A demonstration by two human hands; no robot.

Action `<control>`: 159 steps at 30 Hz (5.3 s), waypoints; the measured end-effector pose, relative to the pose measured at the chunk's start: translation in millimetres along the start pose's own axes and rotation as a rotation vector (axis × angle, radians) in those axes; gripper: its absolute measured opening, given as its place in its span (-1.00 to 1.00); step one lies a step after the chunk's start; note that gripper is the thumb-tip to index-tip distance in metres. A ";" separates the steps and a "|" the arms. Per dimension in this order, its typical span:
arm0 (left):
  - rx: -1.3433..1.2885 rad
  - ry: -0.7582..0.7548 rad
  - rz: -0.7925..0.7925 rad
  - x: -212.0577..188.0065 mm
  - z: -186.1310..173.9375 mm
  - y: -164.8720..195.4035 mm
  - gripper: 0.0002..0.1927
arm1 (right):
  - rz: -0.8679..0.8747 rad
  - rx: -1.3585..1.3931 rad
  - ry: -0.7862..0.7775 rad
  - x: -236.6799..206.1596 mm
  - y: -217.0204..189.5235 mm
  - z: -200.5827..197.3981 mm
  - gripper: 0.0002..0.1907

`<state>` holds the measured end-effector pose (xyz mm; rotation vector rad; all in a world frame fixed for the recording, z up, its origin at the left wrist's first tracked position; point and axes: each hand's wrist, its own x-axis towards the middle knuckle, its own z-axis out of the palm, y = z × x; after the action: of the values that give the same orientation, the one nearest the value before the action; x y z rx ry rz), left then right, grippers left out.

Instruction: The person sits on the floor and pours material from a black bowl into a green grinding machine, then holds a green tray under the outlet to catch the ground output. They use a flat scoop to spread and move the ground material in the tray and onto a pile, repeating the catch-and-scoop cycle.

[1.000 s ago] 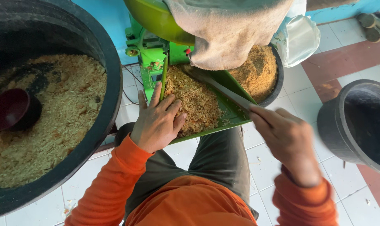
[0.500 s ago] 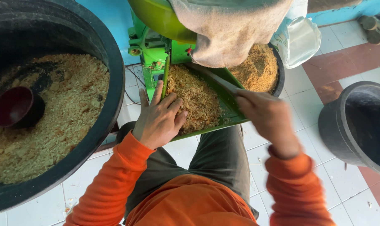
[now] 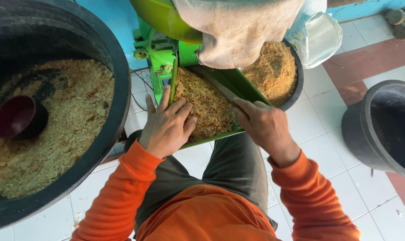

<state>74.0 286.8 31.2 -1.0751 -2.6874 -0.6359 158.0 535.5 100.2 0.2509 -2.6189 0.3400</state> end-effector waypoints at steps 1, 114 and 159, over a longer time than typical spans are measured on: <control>0.000 -0.001 0.003 0.2 -0.5 -0.2 -0.59 | -0.001 -0.002 0.038 2.2 -11.9 -7.9 -0.78; 0.197 -0.037 0.231 9.0 -43.9 8.0 -0.87 | 0.134 0.125 -0.008 -12.7 15.8 -60.1 -0.83; 0.303 -0.011 0.222 68.9 -35.2 -1.8 -0.89 | 0.294 0.074 -0.028 -30.8 4.5 -103.5 -0.82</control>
<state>23.1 312.1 83.8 -1.2642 -2.5138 -0.1773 229.2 572.5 172.5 -0.1086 -2.6747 0.5367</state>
